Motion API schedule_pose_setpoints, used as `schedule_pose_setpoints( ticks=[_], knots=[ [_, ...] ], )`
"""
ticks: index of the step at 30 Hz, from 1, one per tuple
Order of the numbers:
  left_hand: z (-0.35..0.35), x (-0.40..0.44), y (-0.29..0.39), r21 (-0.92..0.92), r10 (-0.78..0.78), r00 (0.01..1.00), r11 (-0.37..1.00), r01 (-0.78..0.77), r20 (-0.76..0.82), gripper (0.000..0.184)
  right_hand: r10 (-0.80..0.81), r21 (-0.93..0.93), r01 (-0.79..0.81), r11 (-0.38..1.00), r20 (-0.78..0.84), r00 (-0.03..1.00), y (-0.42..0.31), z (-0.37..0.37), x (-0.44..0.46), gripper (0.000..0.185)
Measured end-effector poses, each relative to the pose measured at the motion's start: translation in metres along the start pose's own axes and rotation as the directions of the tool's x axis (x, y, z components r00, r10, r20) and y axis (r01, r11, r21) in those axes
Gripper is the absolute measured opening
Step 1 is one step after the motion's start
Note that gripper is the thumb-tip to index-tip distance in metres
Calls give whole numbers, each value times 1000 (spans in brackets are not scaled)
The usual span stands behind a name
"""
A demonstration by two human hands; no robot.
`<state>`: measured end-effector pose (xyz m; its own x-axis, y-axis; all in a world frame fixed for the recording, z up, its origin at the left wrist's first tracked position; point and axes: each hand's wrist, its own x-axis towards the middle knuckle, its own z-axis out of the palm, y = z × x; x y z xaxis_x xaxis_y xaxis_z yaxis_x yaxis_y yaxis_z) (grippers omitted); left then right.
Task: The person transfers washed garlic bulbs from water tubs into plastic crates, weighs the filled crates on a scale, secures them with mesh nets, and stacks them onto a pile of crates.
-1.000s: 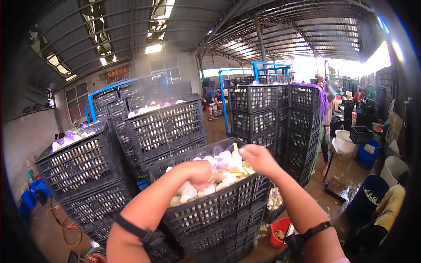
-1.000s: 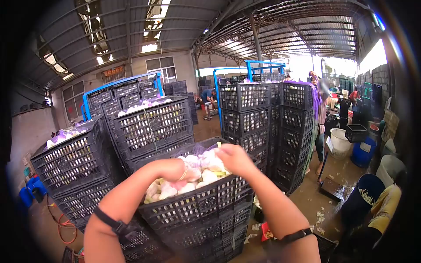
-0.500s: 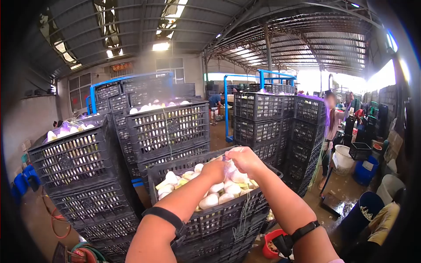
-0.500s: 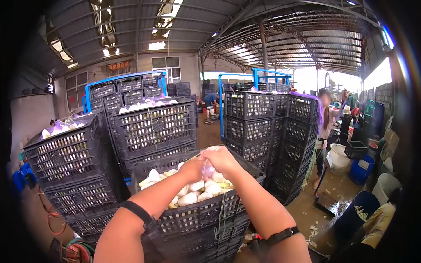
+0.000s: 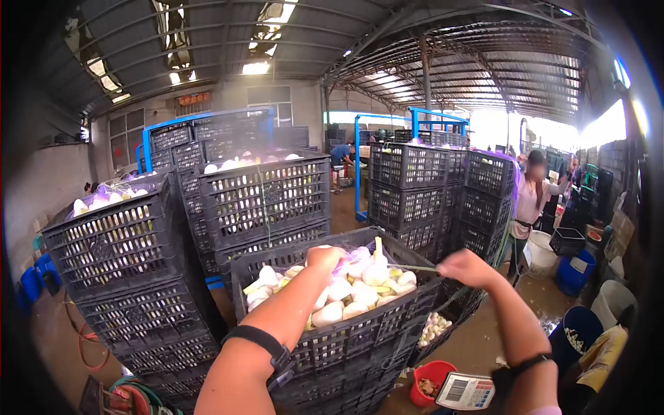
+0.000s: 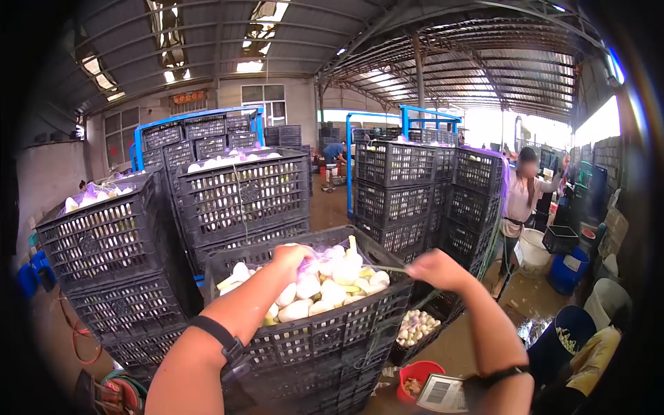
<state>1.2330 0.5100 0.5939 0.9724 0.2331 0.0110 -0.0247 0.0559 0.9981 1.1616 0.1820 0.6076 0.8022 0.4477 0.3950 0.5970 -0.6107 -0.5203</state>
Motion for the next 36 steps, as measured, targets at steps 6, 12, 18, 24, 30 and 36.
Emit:
schedule_pose_setpoints(
  ticks=[6,12,18,24,30,36],
  knots=[
    [4,1,3,86,-30,998,996,25,61,6,-37,926,95,365,-87,996,-29,39,-71,30],
    [-20,-3,13,26,-38,875,999,29,483,16,390,741,535,-407,-389,835,-76,56,-26,27],
    [-3,-42,17,478,146,969,849,-226,200,27,724,857,457,-236,-159,671,28,22,-114,30],
    [6,-42,20,650,589,743,435,-623,319,13,449,855,505,-120,-407,795,-19,11,-113,28],
    [60,-89,9,258,-113,839,966,-33,533,14,305,689,627,-364,-548,779,-107,3,-83,25],
    [42,-91,62,-824,-73,919,420,381,388,29,648,600,537,-593,-40,760,-74,83,-38,15]
  ],
)
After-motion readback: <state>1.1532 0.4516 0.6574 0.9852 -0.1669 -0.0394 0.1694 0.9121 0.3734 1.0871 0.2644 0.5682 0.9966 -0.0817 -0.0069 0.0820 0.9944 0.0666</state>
